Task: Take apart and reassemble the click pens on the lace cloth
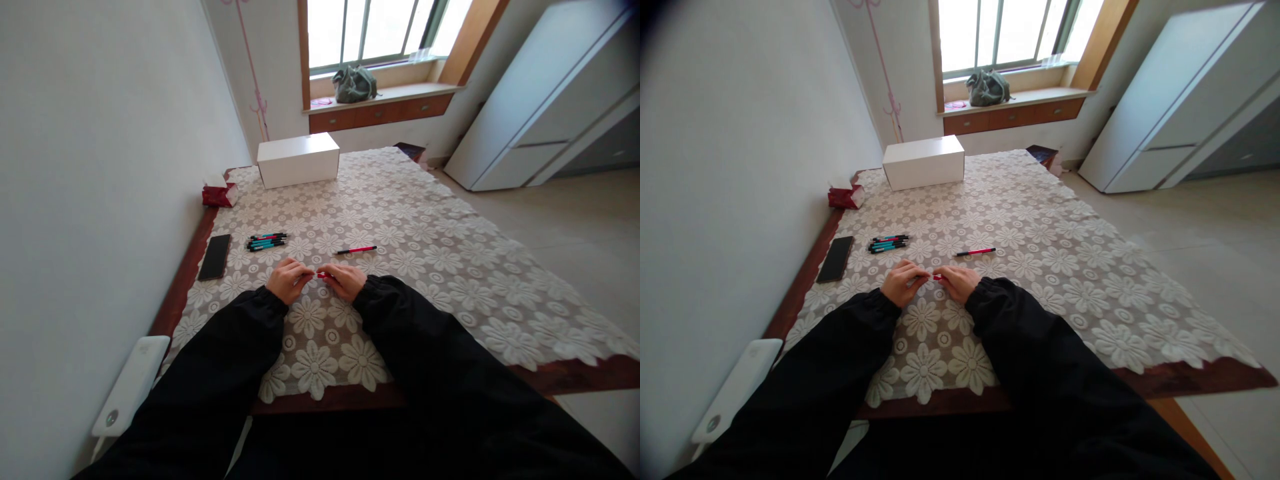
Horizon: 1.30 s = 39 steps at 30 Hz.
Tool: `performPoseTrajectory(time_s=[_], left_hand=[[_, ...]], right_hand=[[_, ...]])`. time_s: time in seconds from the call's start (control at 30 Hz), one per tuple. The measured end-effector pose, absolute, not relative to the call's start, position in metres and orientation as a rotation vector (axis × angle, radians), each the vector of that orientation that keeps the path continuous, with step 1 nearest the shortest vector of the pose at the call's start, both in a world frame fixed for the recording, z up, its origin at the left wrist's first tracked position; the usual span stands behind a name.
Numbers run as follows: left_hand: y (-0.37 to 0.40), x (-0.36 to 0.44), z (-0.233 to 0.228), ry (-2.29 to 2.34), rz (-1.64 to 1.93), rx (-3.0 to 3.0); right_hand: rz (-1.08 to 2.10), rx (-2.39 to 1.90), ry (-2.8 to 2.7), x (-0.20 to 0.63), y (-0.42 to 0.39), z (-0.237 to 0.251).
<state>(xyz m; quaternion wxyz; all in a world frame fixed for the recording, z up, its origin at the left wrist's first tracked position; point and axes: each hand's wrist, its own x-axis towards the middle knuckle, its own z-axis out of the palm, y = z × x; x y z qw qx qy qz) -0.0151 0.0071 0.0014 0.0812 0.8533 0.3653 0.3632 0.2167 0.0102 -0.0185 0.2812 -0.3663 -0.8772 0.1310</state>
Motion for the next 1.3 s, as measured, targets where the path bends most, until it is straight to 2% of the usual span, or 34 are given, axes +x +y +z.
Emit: performPoseTrajectory(time_s=[0.4, 0.77, 0.97, 1.3], left_hand=[[0.007, -0.014, -0.001, 1.074, 1.257, 2.450], [-0.002, -0.012, 0.008, 0.966, 1.404, 2.401], [-0.003, -0.013, 0.011, 1.028, 1.325, 2.431], [0.003, -0.014, 0.005, 1.410, 0.891, 2.588]], right_hand=[[0.378, -0.868, -2.379, 0.216, 0.009, -0.019], [0.555, -0.774, -2.290, 0.215, 0.003, -0.002], [0.562, -0.754, -2.154, 0.214, -0.002, 0.004], [0.770, -0.784, -1.743, 0.212, -0.001, 0.005]])
